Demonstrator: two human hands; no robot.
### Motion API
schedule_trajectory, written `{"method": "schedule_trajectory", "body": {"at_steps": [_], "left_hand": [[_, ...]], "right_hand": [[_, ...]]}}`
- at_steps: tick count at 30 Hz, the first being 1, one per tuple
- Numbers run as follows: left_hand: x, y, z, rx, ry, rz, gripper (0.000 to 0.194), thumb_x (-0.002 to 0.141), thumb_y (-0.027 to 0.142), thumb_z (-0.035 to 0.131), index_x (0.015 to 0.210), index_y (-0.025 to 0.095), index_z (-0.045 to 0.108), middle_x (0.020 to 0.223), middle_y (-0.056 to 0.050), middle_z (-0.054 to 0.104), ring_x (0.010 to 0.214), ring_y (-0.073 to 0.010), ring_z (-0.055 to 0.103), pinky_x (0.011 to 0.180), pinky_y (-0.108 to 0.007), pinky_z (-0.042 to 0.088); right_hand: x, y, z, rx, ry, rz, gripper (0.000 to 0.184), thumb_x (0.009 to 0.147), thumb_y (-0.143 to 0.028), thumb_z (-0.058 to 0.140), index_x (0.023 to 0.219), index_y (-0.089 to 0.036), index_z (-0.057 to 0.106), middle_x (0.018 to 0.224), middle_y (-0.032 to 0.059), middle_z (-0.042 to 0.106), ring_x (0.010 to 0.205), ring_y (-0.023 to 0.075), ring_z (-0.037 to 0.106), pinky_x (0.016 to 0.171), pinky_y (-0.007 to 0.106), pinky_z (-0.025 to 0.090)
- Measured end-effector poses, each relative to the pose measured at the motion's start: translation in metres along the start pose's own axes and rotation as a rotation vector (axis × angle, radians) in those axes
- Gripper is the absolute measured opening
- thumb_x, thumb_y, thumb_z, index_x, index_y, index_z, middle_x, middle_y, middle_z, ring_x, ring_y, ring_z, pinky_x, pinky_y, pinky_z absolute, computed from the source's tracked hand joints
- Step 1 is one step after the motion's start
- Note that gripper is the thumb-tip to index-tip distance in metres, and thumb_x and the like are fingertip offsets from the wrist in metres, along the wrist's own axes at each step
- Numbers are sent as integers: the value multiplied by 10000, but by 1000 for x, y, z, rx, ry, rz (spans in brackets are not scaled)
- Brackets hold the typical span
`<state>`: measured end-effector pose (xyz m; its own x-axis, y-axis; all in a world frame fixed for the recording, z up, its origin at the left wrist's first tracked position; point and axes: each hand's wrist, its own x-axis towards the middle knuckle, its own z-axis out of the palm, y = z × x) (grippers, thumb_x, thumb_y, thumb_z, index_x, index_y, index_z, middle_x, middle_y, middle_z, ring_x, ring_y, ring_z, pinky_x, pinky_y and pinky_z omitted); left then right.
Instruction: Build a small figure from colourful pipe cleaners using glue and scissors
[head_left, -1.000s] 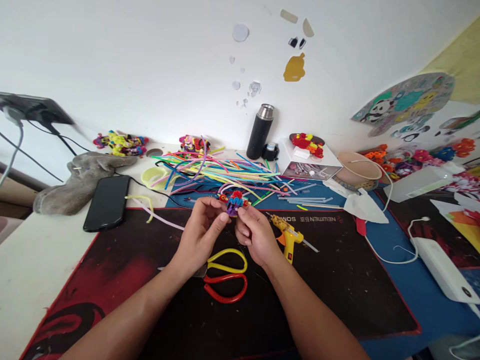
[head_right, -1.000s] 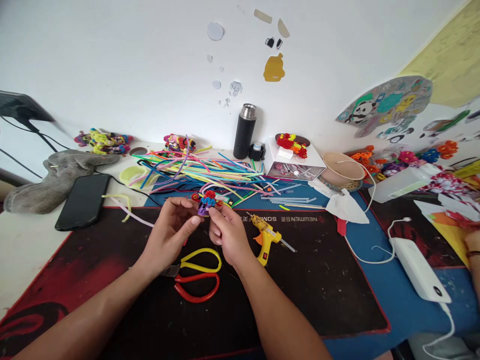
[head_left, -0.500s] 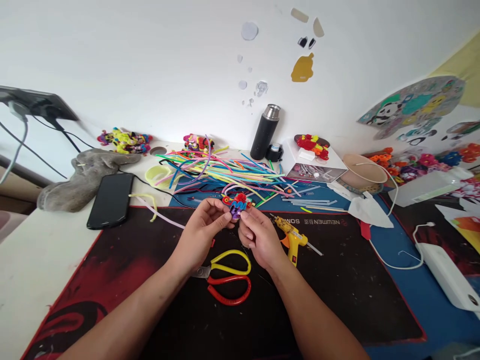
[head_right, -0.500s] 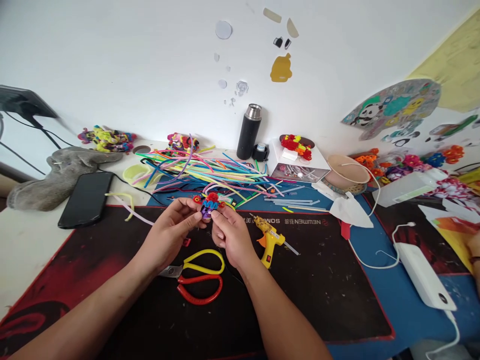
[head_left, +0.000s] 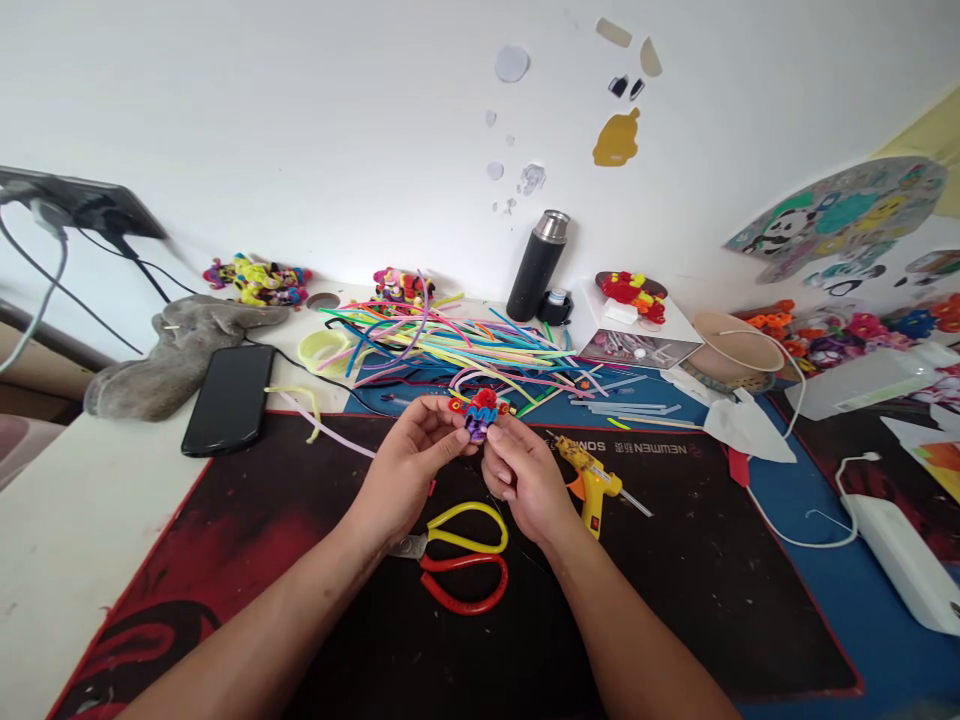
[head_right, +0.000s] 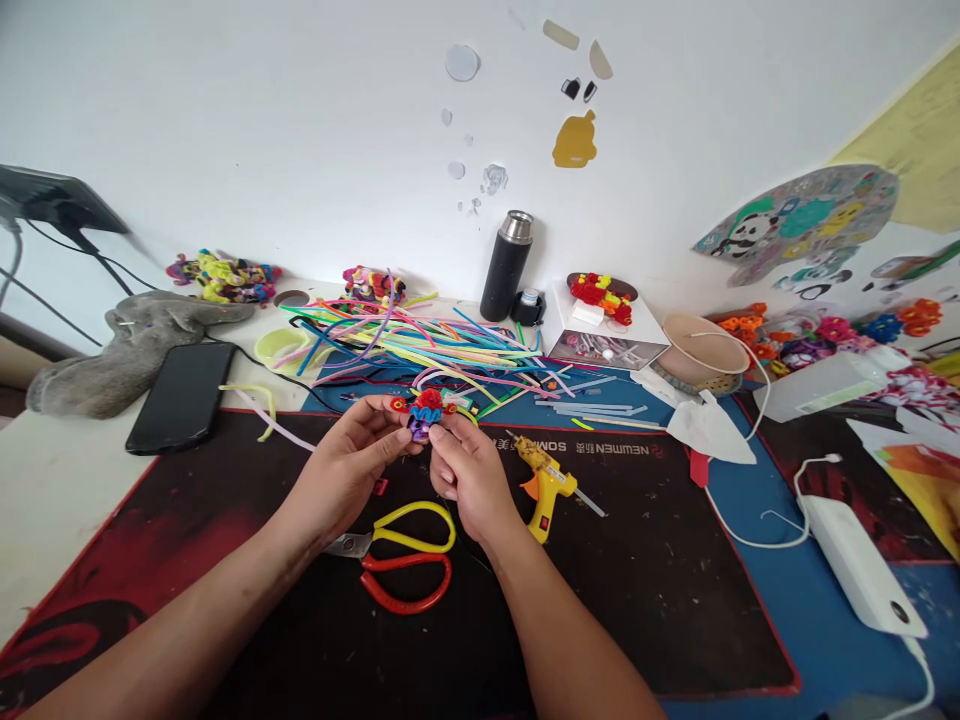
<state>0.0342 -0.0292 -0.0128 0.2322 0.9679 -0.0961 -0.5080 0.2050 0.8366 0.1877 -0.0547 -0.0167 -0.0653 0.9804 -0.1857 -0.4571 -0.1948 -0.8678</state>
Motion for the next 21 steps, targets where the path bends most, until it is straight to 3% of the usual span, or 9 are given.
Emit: {"method": "schedule_trajectory", "body": {"at_steps": [12,21], "left_hand": [[5,-2,-5,-240,16,-141,269,767,118,929,956,179,747,927,-16,737,866,-159,736,790,-254,594],[10,0,-12,-316,-17,-252,199,841,111,850,996,175,743,928,-39,766,843,-148,745,803,-244,613]], "right_hand": [[-2,1,0,6,12,-27,385,895,-486,839,1061,-171,694,573,-109,404,469,63,234,413,202,165],[-2,4,-1,20,32,-29,367,893,-479,835,1066,-176,723,559,-108,389,473,67,253,424,200,181]]}}
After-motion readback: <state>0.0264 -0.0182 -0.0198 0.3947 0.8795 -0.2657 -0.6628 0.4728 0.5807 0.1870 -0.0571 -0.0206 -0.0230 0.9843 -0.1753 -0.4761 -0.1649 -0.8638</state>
